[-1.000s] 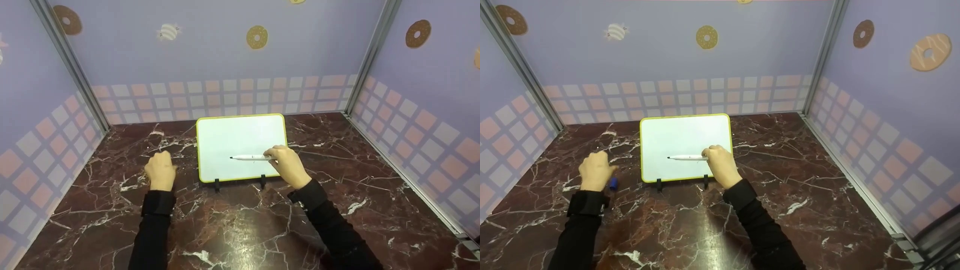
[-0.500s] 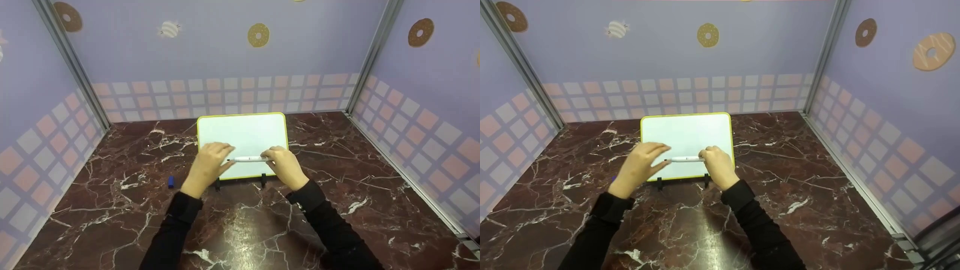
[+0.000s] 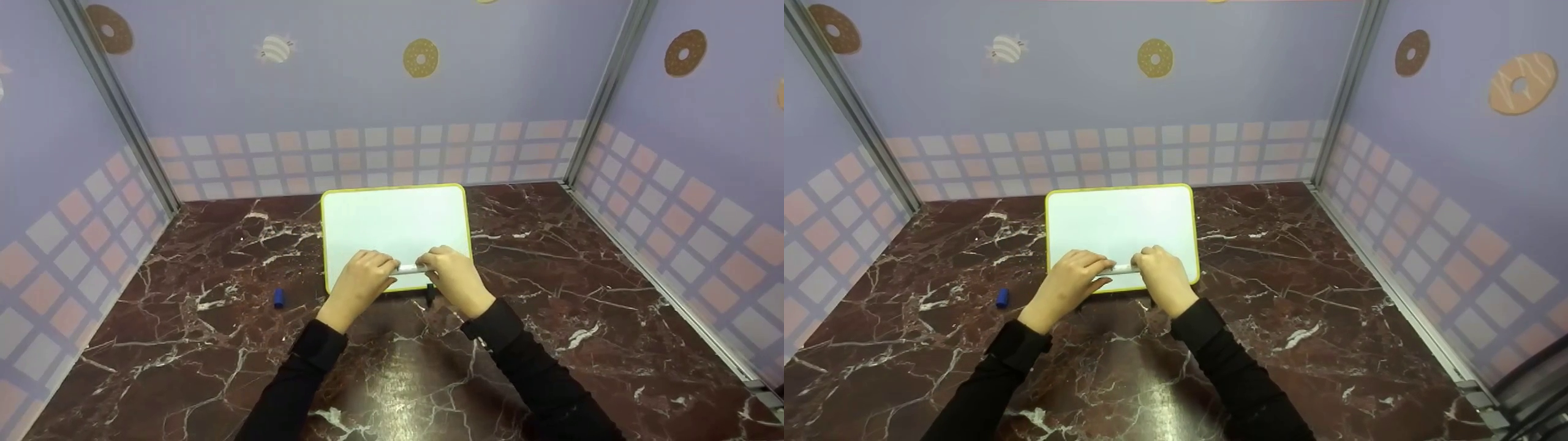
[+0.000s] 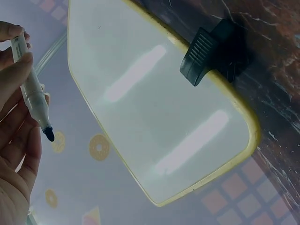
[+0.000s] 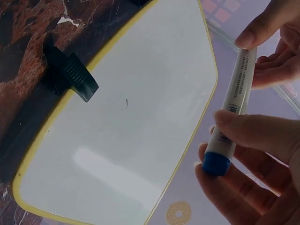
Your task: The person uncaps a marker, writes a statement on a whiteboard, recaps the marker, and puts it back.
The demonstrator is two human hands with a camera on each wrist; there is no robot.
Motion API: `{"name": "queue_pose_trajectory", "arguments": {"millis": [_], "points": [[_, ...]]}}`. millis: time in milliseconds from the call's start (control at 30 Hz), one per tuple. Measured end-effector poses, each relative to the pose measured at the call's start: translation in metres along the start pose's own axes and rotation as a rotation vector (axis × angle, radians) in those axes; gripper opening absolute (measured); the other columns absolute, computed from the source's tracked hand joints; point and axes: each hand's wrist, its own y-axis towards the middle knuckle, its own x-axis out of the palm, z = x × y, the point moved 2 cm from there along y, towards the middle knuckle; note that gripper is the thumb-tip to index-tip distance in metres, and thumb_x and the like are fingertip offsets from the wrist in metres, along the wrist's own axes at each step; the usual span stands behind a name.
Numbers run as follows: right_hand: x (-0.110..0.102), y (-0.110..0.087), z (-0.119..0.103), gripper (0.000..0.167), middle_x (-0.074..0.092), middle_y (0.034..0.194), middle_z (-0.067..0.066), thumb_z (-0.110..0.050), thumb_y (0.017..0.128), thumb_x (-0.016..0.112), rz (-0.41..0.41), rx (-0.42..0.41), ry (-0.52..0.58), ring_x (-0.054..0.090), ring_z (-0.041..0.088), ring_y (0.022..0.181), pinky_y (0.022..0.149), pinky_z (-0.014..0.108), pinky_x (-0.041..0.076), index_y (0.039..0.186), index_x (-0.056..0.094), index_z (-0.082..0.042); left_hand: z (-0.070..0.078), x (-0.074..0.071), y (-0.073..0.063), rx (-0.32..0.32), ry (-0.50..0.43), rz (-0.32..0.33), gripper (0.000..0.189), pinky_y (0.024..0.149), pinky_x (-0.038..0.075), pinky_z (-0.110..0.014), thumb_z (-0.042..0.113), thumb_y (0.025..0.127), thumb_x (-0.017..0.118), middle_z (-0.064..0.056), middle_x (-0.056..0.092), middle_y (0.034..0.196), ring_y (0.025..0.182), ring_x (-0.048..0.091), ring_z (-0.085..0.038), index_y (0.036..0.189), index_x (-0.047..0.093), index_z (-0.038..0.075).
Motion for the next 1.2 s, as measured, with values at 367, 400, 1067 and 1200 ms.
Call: {"name": "queue_pose_trajectory", "arguments": {"millis": [367,400,1067,1200], "points": [[-0.002,0.000,0.005,0.043,0.072,0.108,0.011,-0.004,0.076,0.084,0.013,0.041,0.111,0.068,0.028,0.099,0.085,0.040,0.059,0.117,0.071,-0.008,-0.003,0.001,-0.001,-0.021,0.016,0.043,0.018,0.080,0.057,-0.030,0.019,0.078,0.082,0.000,0.075,0.089,0.082,0.070,-0.016,0.093,0.076,0.011],[-0.002,0.001,0.007,0.050,0.071,0.113,0.012,-0.007,0.075,0.085,0.033,0.044,0.142,0.067,0.030,0.104,0.088,0.041,0.058,0.122,0.069,-0.009,-0.004,0.000,-0.001,-0.030,0.012,0.049,0.018,0.080,0.057,-0.030,0.019,0.078,0.082,0.000,0.075,0.090,0.082,0.070,-0.017,0.093,0.076,0.011],[0.037,-0.002,0.031,0.044,0.071,0.098,0.008,-0.001,0.085,0.076,0.197,0.336,1.092,0.068,0.011,0.076,0.066,0.019,0.055,0.126,0.062,0.007,-0.001,-0.003,0.000,-0.108,-0.068,0.214,0.021,0.082,0.057,-0.033,0.018,0.082,0.079,-0.005,0.075,0.092,0.085,0.069,-0.021,0.099,0.075,0.007],[0.045,-0.004,0.022,0.043,0.071,0.087,-0.001,-0.004,0.086,0.075,0.171,0.418,1.346,0.065,0.009,0.070,0.063,0.019,0.052,0.123,0.061,0.013,0.002,-0.002,0.000,-0.096,-0.070,0.212,0.020,0.082,0.057,-0.033,0.019,0.082,0.079,-0.004,0.074,0.092,0.085,0.069,-0.020,0.098,0.075,0.007]]}}
